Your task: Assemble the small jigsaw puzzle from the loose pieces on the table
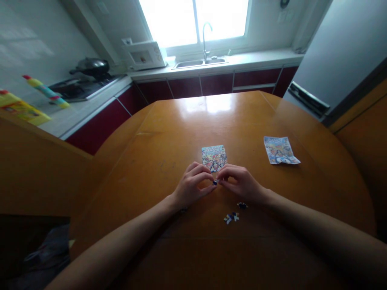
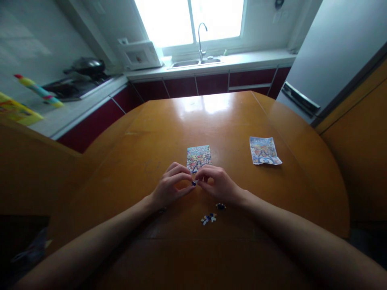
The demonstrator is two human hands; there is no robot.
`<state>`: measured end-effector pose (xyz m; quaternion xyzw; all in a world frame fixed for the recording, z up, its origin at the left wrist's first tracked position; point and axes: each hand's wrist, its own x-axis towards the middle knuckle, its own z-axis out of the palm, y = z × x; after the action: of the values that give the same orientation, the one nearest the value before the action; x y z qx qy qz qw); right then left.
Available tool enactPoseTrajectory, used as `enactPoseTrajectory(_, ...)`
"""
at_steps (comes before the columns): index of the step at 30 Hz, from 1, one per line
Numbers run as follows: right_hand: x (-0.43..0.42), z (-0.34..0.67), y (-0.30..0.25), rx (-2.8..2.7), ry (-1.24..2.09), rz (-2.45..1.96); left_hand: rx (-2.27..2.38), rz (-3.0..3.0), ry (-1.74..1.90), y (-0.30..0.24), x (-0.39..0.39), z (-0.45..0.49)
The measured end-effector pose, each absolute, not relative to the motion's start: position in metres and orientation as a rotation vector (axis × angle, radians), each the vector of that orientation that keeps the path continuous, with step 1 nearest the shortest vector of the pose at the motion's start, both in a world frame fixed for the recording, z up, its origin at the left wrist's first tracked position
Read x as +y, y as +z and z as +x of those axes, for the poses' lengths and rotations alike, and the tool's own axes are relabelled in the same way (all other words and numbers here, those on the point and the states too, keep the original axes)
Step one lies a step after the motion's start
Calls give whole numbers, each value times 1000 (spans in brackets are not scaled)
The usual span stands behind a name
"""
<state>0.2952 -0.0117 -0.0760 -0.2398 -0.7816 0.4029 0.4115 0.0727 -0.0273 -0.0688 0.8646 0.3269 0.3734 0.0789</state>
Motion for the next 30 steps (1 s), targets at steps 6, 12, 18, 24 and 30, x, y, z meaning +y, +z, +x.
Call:
enactPoseTrajectory(6, -17, 286, -79, -1626, 1378, -675, 900, 2477, 1028, -67, -30, 73)
enactPoseTrajectory(12, -18, 285, -76, -1667, 1347, -683, 939, 2186, 1019, -70, -35, 77)
enactPoseTrajectory(18, -18, 287, -78, -1711, 1190, -700, 985, 1987, 980, -70, -38, 81)
enactPoseTrajectory(24, -18, 291, -77, -1938, 957, -626, 1085, 1879, 1014, -75, -37, 80)
enactPoseTrajectory(30, -15, 289, -78, -1953, 975, -655, 1064, 1992, 1066, -71, -36, 81)
